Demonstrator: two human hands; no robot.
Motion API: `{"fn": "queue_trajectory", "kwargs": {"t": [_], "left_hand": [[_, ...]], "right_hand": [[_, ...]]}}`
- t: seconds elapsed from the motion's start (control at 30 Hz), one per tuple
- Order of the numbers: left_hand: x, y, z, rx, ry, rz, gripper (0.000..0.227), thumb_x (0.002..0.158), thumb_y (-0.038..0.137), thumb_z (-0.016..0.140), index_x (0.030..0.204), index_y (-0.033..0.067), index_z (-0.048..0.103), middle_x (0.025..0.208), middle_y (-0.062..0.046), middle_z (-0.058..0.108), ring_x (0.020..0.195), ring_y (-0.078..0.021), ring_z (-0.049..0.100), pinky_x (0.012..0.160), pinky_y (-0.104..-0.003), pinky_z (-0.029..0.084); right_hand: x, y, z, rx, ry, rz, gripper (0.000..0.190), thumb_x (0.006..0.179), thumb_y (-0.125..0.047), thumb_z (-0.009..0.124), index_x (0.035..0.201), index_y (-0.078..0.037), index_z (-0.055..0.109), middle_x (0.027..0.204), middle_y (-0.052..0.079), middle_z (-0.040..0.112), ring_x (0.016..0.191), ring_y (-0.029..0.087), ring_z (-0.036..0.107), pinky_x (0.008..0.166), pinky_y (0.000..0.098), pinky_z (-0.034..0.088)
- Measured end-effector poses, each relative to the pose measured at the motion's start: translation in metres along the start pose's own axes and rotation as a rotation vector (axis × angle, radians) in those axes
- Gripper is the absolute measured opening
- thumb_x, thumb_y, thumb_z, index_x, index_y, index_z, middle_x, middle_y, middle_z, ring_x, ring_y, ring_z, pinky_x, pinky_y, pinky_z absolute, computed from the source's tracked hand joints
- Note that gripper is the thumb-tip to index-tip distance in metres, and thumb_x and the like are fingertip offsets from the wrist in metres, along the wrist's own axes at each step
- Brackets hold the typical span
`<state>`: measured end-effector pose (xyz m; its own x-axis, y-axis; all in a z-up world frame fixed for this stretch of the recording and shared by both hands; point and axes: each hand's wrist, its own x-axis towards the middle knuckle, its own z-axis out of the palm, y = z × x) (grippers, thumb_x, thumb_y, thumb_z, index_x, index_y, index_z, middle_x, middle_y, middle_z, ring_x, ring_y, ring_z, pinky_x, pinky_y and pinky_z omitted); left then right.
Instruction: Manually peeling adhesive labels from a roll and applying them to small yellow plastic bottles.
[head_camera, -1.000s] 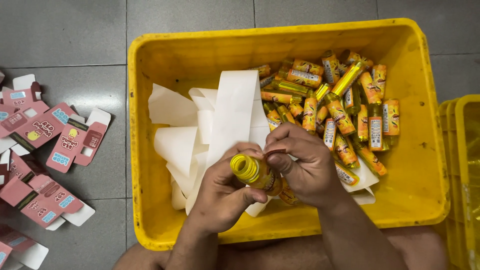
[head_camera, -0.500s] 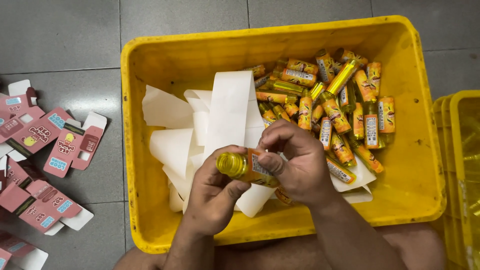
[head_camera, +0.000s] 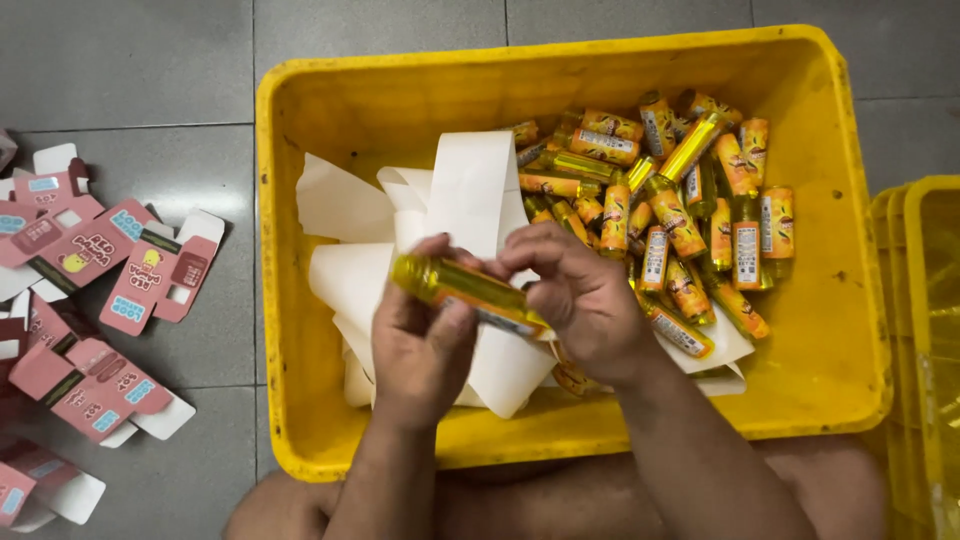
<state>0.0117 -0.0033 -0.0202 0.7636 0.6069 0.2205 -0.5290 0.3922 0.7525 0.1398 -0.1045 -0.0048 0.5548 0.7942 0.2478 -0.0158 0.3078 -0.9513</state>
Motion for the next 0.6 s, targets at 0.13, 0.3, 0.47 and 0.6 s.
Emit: {"fn": "queue_trajectory", "kwargs": {"t": [0.13, 0.3, 0.47, 0.6], "left_hand": [[0.007, -0.006, 0.002, -0.081, 0.113, 0.112, 0.04, 0.094, -0.001, 0.066, 0.129, 0.0003, 0.046, 0.115, -0.02, 0.056, 0.121, -0.0403, 0.063, 0.104, -0.056, 0.057], [0.005, 0.0, 0.033, -0.165, 0.099, 0.156, 0.03, 0.091, -0.005, 0.066, 0.111, 0.0049, 0.046, 0.107, -0.016, 0.056, 0.117, -0.0373, 0.065, 0.102, -0.052, 0.059], [-0.004, -0.017, 0.071, -0.287, 0.136, 0.154, 0.021, 0.092, -0.007, 0.059, 0.102, 0.0064, 0.046, 0.094, -0.015, 0.056, 0.108, -0.0338, 0.066, 0.096, -0.05, 0.06], [-0.021, -0.035, 0.123, -0.334, 0.075, 0.068, 0.018, 0.096, -0.002, 0.06, 0.101, 0.0075, 0.046, 0.093, -0.014, 0.056, 0.111, -0.0342, 0.066, 0.097, -0.052, 0.059]], "right_hand": [[-0.001, 0.0, 0.003, -0.073, -0.084, -0.08, 0.046, 0.083, -0.017, 0.086, 0.12, 0.003, 0.069, 0.115, 0.018, 0.058, 0.109, 0.023, 0.06, 0.094, 0.0414, 0.056], [-0.011, -0.004, -0.002, -0.019, 0.003, -0.171, 0.03, 0.086, -0.005, 0.083, 0.114, 0.001, 0.073, 0.104, 0.014, 0.058, 0.102, 0.018, 0.062, 0.089, 0.0341, 0.053], [-0.045, -0.019, -0.023, 0.072, 0.09, -0.17, 0.017, 0.096, -0.004, 0.071, 0.113, -0.002, 0.074, 0.105, 0.012, 0.057, 0.102, 0.017, 0.061, 0.09, 0.032, 0.05], [-0.085, -0.063, -0.057, 0.004, 0.202, -0.152, 0.017, 0.1, -0.007, 0.063, 0.11, 0.003, 0.073, 0.104, 0.016, 0.058, 0.098, 0.017, 0.058, 0.088, 0.031, 0.048]]}}
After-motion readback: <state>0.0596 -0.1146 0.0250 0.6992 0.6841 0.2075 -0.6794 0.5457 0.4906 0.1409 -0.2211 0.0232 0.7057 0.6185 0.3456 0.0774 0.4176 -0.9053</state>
